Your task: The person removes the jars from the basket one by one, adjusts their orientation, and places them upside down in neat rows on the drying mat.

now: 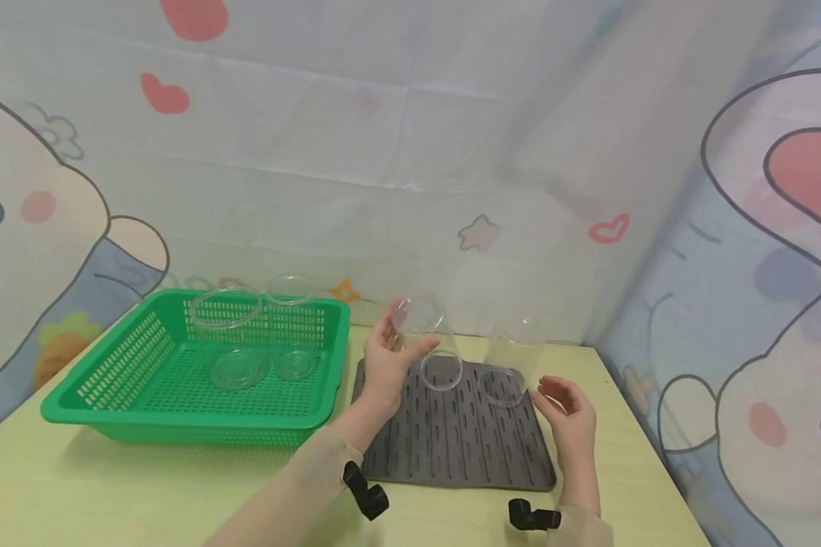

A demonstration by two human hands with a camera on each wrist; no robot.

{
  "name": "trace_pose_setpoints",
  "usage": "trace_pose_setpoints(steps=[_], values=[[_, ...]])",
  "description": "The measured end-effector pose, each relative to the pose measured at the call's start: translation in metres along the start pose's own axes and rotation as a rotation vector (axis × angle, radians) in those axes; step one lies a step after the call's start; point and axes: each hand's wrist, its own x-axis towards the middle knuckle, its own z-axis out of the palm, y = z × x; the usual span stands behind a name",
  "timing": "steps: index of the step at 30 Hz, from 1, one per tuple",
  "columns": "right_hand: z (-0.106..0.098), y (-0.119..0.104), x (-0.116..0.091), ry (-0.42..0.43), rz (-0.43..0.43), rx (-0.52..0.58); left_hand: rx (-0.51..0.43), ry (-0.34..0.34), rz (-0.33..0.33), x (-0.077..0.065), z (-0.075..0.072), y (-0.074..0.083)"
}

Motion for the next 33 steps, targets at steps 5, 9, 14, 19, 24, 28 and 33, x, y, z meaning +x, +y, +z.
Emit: trace_pose_setpoints(steps=[5,9,14,19,24,28,33], values=[[-0.002,0.016,-0.001,0.037,0.062,-0.058,0.053,-0.009,-0.003,0.005,0.006,-0.013],[-0.001,0.025,-0.002,0.054,0.101,-0.144,0.077,-0.027,-0.017,0.008,0.011,-0.020],[-0.002,0.032,-0.004,0.052,0.125,-0.207,0.126,-0.051,-0.028,0.011,0.018,-0.030],[-0.001,0.038,-0.003,0.057,0.131,-0.211,0.179,-0.090,-0.057,0.014,0.024,-0.037],[-0.001,0.044,-0.001,0.052,0.121,-0.185,0.242,-0.111,-0.062,0.016,0.029,-0.040],[-0.003,0.046,0.000,0.037,0.127,-0.165,0.267,-0.115,-0.066,0.017,0.030,-0.041],[-0.005,0.048,0.000,0.025,0.150,-0.168,0.306,-0.127,-0.087,0.019,0.033,-0.039]])
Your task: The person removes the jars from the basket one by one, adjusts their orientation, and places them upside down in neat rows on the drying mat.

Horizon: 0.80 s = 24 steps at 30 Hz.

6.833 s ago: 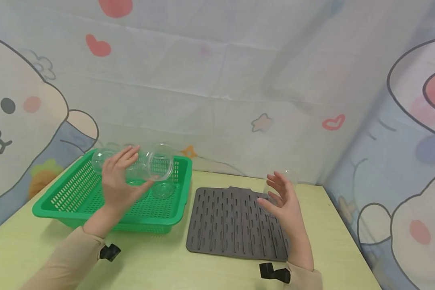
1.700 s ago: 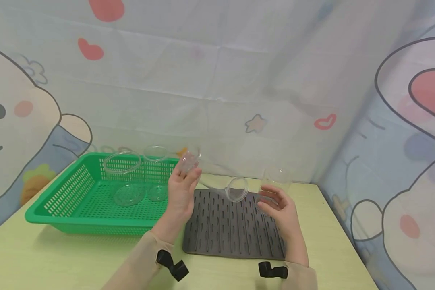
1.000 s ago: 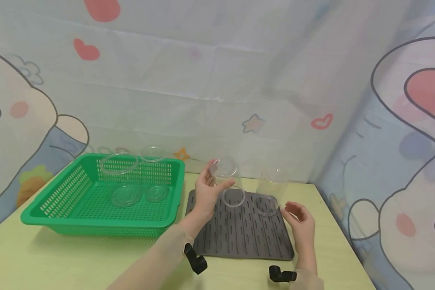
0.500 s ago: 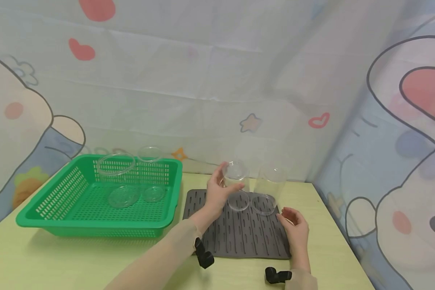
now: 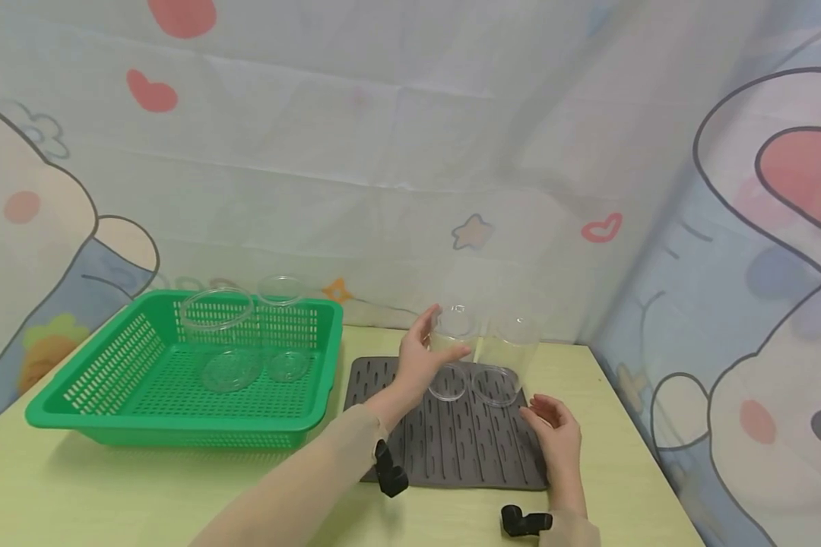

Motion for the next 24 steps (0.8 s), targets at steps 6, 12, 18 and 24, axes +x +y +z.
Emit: trace_pose_setpoints(steps=[6,12,18,24], values=[[-0.003,0.003,0.000,-0.050,0.033,-0.077,0.049,-0.006,-0.017,0.008,0.004,0.002],[-0.005,0.004,0.000,-0.041,0.037,-0.068,0.044,-0.027,-0.036,0.013,0.006,0.001],[-0.005,0.003,-0.001,-0.041,0.031,-0.068,0.035,-0.045,-0.050,0.016,0.007,0.001],[-0.004,0.002,0.000,-0.041,0.038,-0.067,0.054,-0.090,-0.037,0.017,0.005,0.002]])
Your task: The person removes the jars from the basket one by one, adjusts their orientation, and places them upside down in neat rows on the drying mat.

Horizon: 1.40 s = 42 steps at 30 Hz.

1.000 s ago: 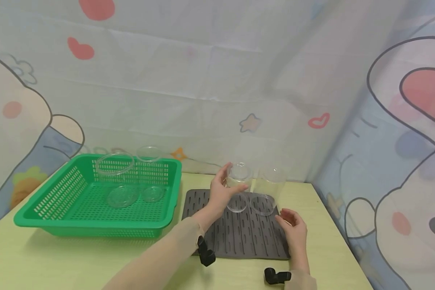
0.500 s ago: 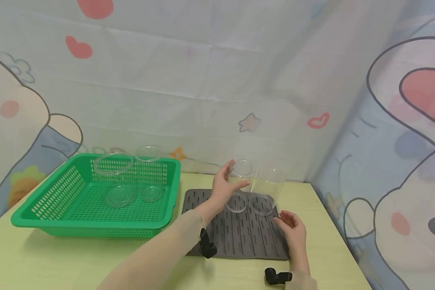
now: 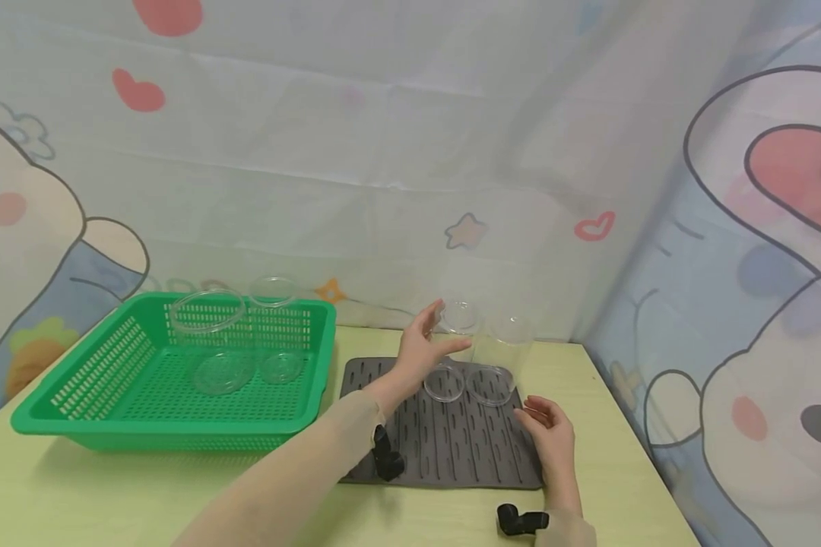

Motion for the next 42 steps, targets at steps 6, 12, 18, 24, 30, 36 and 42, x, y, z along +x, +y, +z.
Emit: trace_pose_setpoints(steps=[6,12,18,24,30,36,42], values=[[0.000,0.000,0.000,-0.006,0.001,-0.009,0.011,-0.053,-0.003,0.001,-0.002,0.002],[0.000,0.001,0.000,-0.005,0.001,-0.012,0.048,-0.089,-0.024,0.003,-0.001,0.003],[0.002,0.000,0.000,-0.009,0.014,-0.008,0.048,-0.096,-0.059,0.006,-0.001,0.007],[0.002,0.000,0.000,-0.011,0.015,-0.011,0.034,-0.109,-0.071,0.007,-0.002,0.007],[-0.001,0.001,0.001,-0.011,0.026,-0.008,0.030,-0.114,-0.071,0.007,-0.002,0.007],[-0.002,0.002,0.002,-0.018,0.036,-0.031,0.045,-0.113,-0.063,0.008,-0.005,0.005],[-0.001,0.003,0.003,-0.022,0.032,-0.019,0.049,-0.087,-0.054,0.002,-0.011,0.014]])
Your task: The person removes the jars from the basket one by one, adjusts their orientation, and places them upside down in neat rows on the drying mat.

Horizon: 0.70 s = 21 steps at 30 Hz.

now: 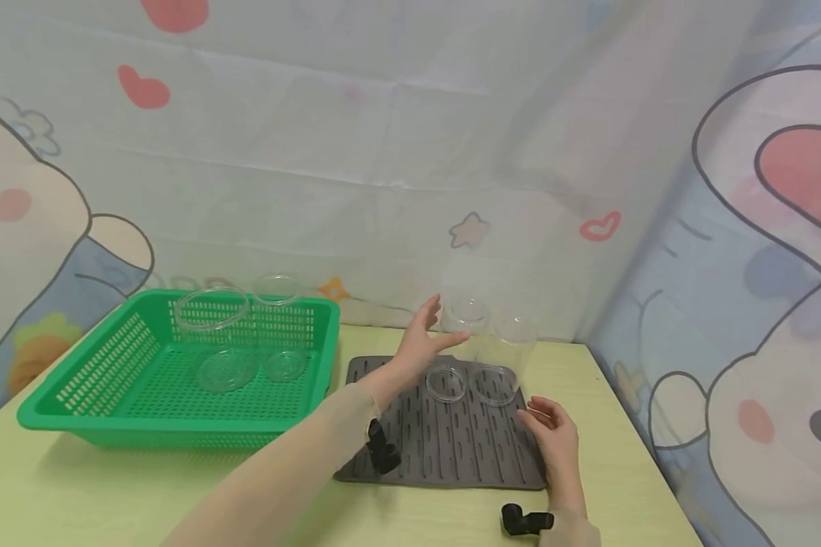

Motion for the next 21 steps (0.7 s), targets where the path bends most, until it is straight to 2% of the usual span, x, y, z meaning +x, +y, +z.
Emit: trace_pose_setpoints(steps=[5,9,17,21], values=[[0.001,0.001,0.000,0.000,-0.007,-0.002,-0.037,0.009,0.020,-0.015,-0.011,0.018],[0.000,0.000,0.000,-0.002,0.005,-0.017,-0.072,-0.003,0.053,-0.030,-0.026,0.032],[0.000,0.000,0.000,-0.004,0.007,-0.032,-0.097,0.018,0.195,-0.058,-0.066,0.056],[0.000,0.000,0.000,-0.003,0.007,-0.037,-0.122,0.050,0.257,-0.072,-0.091,0.067]])
